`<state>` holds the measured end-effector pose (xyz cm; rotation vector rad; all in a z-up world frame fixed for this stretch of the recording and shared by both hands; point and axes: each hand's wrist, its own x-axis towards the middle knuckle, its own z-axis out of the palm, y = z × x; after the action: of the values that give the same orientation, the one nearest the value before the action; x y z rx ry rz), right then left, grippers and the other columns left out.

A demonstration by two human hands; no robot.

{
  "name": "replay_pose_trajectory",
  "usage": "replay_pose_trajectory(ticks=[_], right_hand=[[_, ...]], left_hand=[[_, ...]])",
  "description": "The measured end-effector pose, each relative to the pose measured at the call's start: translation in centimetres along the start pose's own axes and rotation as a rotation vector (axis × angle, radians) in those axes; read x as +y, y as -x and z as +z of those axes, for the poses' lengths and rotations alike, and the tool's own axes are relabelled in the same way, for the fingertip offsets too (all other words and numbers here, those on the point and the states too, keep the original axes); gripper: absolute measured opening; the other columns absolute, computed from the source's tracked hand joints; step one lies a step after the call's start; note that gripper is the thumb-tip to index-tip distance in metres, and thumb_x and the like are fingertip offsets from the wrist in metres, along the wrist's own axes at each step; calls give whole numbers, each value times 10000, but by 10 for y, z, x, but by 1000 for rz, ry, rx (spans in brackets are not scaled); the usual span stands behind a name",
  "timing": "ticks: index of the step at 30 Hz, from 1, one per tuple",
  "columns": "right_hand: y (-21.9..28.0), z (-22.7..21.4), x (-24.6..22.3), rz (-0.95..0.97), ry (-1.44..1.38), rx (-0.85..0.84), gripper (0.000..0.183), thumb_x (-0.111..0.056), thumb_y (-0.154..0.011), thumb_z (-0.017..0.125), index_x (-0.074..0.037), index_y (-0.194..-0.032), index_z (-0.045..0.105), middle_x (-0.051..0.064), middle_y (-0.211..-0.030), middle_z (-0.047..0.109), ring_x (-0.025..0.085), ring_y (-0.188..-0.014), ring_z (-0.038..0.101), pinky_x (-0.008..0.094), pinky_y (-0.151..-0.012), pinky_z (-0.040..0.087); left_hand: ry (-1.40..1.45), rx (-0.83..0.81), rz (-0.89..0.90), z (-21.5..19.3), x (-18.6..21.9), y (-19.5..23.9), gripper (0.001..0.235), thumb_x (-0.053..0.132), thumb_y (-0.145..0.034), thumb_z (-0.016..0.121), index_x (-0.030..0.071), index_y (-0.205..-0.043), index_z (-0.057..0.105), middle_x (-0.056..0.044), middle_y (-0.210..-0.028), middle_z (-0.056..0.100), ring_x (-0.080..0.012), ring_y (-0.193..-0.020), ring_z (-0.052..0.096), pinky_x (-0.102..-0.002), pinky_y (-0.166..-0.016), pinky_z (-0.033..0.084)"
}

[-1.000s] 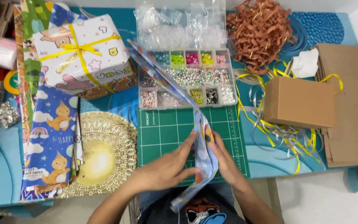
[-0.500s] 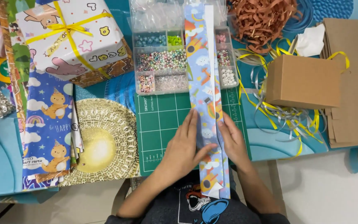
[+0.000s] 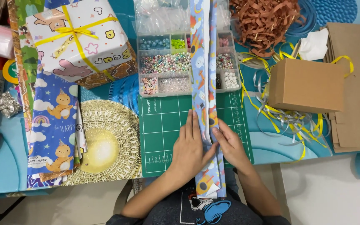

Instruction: The person wraps a small cardboard box using patterned wrapping paper and clear tape. They fold the paper around the box, crease the edges, and secure the seams with tape, completing the wrapping process.

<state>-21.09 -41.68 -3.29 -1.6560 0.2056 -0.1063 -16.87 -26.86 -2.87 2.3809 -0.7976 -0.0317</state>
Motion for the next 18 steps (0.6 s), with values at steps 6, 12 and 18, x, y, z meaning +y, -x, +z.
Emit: replay_pose_trajectory(ticks=[6,12,18], right_hand=[[-1,0,-9,-43,103,41,459,-54,-1057,467,22,-1510,471,214,-1328,694,211,-1174,651,440,-1016,536],[-12,-16,-10,-89,411,219,589,28,-947,637,54,-1472,371,318,-1319,593,430,-1001,694,475,-757,611],[-7,-10,-7,-259,769,306,307,-36,-1004,653,-30,-1310,616,77,-1040,681,250,-885,684,352,-759,566]], left_hand=[[352,-174,-13,-36,-14,1,855,282,-920,572,-76,-1600,199,-320,-1541,386,-481,-1265,514,-572,-903,547],[207,18,-117,-28,-49,16,717,94,-922,529,-1,-1599,312,-240,-1315,614,-427,-1162,630,-526,-866,564],[-195,218,182,-27,-59,22,641,46,-923,648,106,-1539,482,-149,-1499,483,-342,-1422,469,-524,-1159,344]])
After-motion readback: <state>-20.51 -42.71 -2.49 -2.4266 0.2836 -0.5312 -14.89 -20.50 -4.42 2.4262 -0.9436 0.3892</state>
